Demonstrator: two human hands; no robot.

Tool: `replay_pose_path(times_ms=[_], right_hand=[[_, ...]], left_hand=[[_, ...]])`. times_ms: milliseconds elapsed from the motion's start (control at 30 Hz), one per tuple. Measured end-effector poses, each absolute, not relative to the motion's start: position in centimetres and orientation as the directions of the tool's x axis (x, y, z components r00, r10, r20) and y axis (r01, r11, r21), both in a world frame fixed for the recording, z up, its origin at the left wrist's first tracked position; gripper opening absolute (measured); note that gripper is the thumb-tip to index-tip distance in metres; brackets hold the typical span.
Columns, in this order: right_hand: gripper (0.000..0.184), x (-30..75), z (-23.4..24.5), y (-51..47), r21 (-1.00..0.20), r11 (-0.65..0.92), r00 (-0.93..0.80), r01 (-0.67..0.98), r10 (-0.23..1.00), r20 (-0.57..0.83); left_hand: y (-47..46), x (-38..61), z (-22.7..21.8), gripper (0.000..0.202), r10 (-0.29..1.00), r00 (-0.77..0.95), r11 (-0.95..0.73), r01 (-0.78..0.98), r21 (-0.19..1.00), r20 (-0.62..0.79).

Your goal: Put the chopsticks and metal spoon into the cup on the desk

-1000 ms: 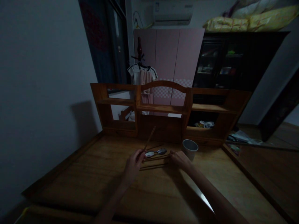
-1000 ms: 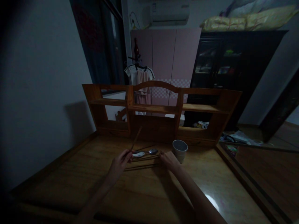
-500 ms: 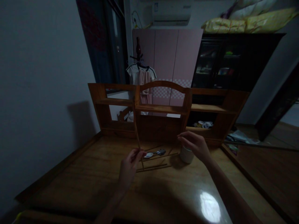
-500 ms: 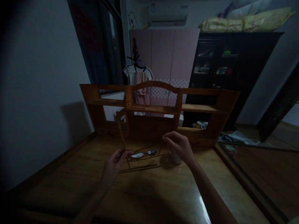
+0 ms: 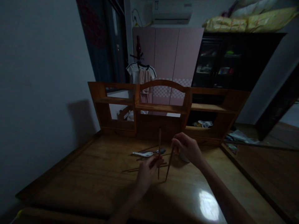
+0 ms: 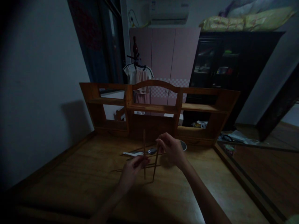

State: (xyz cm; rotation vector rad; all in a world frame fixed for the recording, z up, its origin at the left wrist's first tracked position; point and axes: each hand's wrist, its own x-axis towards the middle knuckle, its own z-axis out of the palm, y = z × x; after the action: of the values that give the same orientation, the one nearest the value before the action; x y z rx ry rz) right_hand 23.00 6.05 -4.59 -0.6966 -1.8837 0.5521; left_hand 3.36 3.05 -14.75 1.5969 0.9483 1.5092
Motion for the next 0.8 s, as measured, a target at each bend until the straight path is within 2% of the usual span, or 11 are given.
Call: replay_pose_path(times_ms=[167,333,433,533,600,667,800], right_hand=[[0.024,22.0,-5.2,5.9,-0.621,0.746,-0.329,0.241,0.665,0.671],[0.024,21.8,-5.0,5.3,-0.639,0.739,-0.341,0.213,0.669,0.661],[0.022,22.1,-4.8,5.3,-0.642,0.747,-0.305,0.170,0.660,0.687],[0.023,22.6,-5.3,6.5,-0.691,0.723,-0.173,0.014,0.682,0.710],[0.028,22.8,-6.5,8.1,-0.767,0.634,-0.123,-0.101,0.757,0.642],[0.035,22.6,-8.6,10.0,-0.863,0.473,-0.174,-0.177,0.848,0.501],[0.046,21.5,-13.9,12.6,-0.944,0.285,-0.266,-0.167,0.909,0.321]], left_hand=[[3.3,4.2,-15.7,0.030,0.876,0.107,-0.483,0.175,0.858,0.471],[3.3,4.5,-16.5,0.029,0.871,0.154,-0.490,0.186,0.852,0.467],[3.4,4.0,-16.2,0.029,0.887,0.078,-0.461,0.147,0.875,0.455],[3.1,2.7,-14.9,0.032,0.882,-0.085,-0.458,0.074,0.886,0.463],[2.7,1.5,-13.8,0.034,0.866,-0.189,-0.464,0.040,0.885,0.462],[2.2,0.5,-12.8,0.035,0.854,-0.245,-0.465,0.035,0.885,0.458],[1.9,-0.7,-12.1,0.036,0.837,-0.262,-0.484,0.055,0.873,0.481]])
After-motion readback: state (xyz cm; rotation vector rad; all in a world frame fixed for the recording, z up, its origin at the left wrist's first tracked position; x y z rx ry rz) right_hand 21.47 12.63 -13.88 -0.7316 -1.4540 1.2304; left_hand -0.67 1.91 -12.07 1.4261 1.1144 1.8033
